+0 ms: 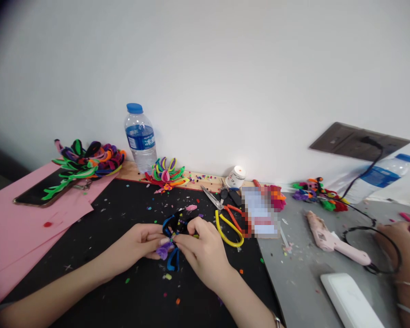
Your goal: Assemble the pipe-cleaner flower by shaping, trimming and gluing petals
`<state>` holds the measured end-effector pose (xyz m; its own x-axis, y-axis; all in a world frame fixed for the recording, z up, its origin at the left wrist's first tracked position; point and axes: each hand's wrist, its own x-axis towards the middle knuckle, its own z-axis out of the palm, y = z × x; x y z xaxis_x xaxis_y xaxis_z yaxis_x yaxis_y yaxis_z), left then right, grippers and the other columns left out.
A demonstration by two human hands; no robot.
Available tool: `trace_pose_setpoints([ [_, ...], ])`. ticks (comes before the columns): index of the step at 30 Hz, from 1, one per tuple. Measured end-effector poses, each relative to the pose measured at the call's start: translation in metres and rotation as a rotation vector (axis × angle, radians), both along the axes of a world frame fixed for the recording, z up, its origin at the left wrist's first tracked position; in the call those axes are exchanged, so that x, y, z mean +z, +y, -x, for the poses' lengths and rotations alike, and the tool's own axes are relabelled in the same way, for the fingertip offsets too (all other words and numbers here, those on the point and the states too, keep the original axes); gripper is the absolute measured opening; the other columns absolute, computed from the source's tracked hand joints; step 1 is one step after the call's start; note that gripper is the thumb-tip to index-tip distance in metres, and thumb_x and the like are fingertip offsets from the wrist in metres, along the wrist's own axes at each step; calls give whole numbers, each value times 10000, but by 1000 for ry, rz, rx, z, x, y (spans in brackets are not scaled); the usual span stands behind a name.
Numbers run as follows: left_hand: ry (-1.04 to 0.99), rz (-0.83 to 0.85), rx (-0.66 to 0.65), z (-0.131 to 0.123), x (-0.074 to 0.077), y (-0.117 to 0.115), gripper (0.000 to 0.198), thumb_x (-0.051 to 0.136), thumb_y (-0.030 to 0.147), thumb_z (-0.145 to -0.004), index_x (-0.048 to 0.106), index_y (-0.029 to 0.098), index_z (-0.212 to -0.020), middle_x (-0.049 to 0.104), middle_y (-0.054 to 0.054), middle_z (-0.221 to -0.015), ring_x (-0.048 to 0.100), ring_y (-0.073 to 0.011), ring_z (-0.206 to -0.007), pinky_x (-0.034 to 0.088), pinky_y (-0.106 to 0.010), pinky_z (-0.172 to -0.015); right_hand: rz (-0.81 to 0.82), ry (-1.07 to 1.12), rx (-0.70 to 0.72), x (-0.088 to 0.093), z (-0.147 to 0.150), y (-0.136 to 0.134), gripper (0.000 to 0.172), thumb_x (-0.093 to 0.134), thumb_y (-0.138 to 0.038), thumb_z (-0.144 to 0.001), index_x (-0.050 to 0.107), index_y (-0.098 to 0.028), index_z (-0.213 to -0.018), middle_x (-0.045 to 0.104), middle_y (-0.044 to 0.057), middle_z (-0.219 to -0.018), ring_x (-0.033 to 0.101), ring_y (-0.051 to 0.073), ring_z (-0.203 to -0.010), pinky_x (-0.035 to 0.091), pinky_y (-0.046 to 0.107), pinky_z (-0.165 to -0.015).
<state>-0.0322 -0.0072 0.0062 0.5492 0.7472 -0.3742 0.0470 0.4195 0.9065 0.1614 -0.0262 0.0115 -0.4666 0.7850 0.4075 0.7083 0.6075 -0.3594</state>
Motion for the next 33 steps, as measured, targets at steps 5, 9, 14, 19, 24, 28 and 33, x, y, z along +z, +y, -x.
trace_pose_setpoints([
  [5,19,2,41,1,-1,2,232,578,344,-724,635,178,-875,668,0,-757,600,-138,-734,447,-236,-680,-61,136,-88,5,-10,4,190,483,-185,-823,653,-210,-903,429,27,-747,453,129,-686,378,250,-584],
  [9,37,-10,151,6,0,6,244,584,356,-720,626,166,-868,681,-25,-825,608,-165,-818,460,-264,-740,-160,272,-318,15,-37,11,141,482,-177,-815,617,-193,-854,465,30,-741,482,142,-685,405,273,-606],
  [14,22,-48,257,12,1,9,254,574,379,-725,630,173,-862,678,-26,-840,598,-166,-855,460,-261,-765,63,92,-254,26,-69,22,133,489,-215,-821,618,-187,-801,524,29,-708,500,131,-621,398,256,-570],
  [19,19,-67,283,13,-1,10,260,579,394,-716,634,168,-833,683,-44,-857,597,-189,-885,466,-302,-788,300,-96,-110,20,-82,28,142,492,-176,-798,629,-213,-796,587,14,-722,554,126,-643,418,237,-570],
  [24,17,-58,313,13,0,11,326,595,405,-700,638,177,-929,682,-57,-945,590,-196,-938,463,-303,-813,327,-115,-78,11,-80,28,134,505,-171,-768,627,-217,-800,624,9,-750,578,125,-644,434,225,-559],
  [28,-7,-66,394,13,1,11,347,609,397,-697,635,175,-963,678,-57,-957,592,-192,-936,472,-296,-808,266,-79,-115,11,-70,25,130,481,-180,-800,608,-209,-794,615,14,-753,576,129,-678,436,229,-588],
  [33,-41,-86,435,14,1,11,359,603,378,-714,617,178,-1012,679,-50,-953,595,-186,-935,477,-284,-801,201,-77,-129,8,-55,22,143,470,-168,-822,602,-217,-852,613,15,-789,578,126,-710,440,229,-625],
])
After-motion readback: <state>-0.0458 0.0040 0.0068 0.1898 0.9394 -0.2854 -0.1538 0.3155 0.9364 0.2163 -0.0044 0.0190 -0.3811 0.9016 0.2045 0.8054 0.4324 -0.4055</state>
